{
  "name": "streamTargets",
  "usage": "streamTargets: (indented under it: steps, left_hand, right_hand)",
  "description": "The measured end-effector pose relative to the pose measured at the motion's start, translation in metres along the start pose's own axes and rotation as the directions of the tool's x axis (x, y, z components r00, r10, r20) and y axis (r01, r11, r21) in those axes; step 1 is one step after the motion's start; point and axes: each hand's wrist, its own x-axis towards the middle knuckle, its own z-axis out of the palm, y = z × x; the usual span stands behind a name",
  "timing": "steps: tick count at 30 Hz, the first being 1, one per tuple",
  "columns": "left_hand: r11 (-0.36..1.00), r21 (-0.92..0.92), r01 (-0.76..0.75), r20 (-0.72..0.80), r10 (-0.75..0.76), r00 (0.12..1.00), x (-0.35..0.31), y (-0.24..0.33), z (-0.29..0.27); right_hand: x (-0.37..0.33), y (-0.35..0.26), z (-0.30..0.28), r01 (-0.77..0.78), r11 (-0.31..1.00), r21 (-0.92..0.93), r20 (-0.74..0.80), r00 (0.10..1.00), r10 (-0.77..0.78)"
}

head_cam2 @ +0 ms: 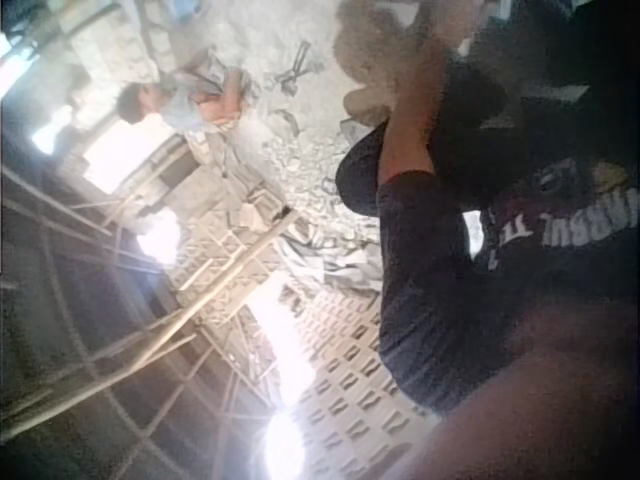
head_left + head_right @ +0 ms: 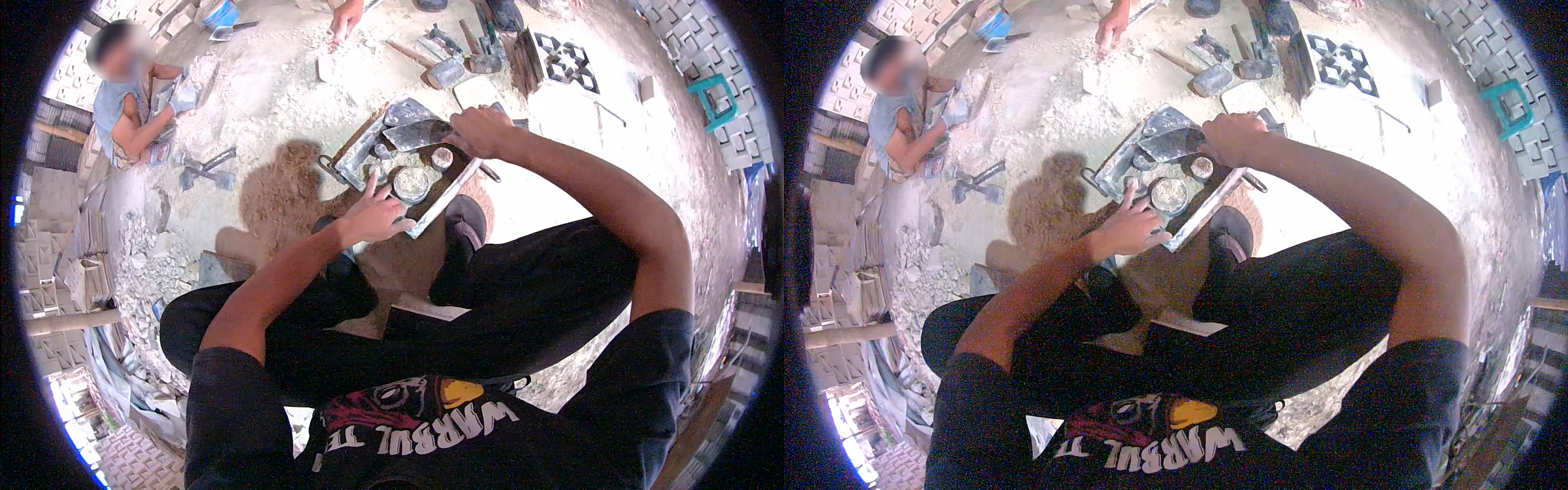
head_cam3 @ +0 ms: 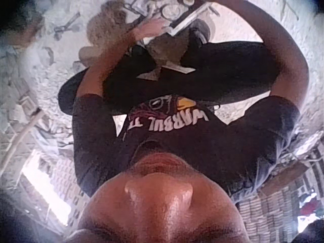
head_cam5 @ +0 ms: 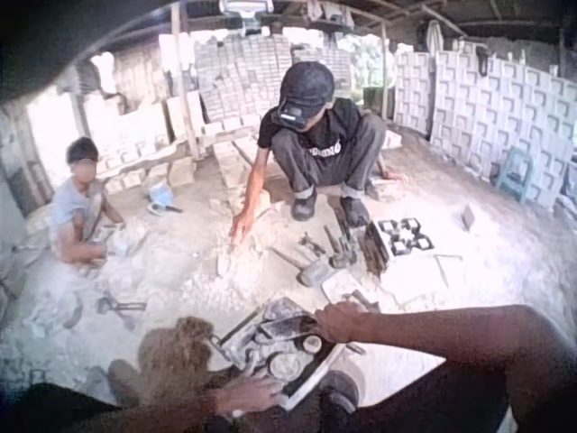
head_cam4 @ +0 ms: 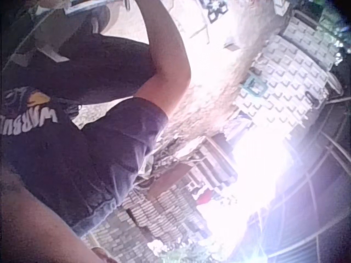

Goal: The person is making decorative blocks by filling a square metal mold with crushed stone material and tamping it down with a metal tool and a trowel.

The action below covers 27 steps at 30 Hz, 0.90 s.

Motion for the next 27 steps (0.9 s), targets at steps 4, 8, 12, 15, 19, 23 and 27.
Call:
streamTargets:
  steps: [4,8,12,15,19,23,27]
  left_hand:
    - [0.948,-0.308,0.076,-0.187,-0.138,0.973,0.009,0.002,-0.012]
    - [0.977,-0.21,0.043,-0.421,-0.13,0.898,0.014,0.005,0.004]
    - [0.993,-0.109,-0.041,-0.336,0.002,0.942,0.027,0.029,0.02]
    - [0.986,-0.092,-0.138,-0.282,0.107,0.954,0.031,0.018,0.018]
    - [0.999,-0.014,0.033,-0.351,-0.036,0.936,0.026,-0.011,0.016]
    - [0.974,0.047,0.222,-0.396,-0.186,0.899,0.025,-0.042,0.008]
    - [0.971,-0.036,0.236,-0.453,-0.227,0.862,0.009,-0.066,0.017]
  right_hand:
    - [0.004,0.004,0.001,-0.001,1.0,0.025,-0.057,0.998,0.002]
    - [0.005,0.005,-0.004,-0.013,0.998,0.054,-0.061,0.998,0.016]
    - [-0.002,0.012,0.003,-0.011,1.0,0.028,-0.012,1.0,0.011]
    - [-0.003,0.015,0.009,0.022,1.0,-0.017,-0.036,0.999,-0.023]
    - [-0.008,0.015,0.013,0.02,1.0,0.023,-0.03,0.999,-0.019]
    - [-0.005,0.023,0.024,-0.016,0.999,0.045,-0.112,0.993,0.021]
    - [0.002,0.024,0.024,-0.048,0.975,0.216,-0.162,0.983,0.084]
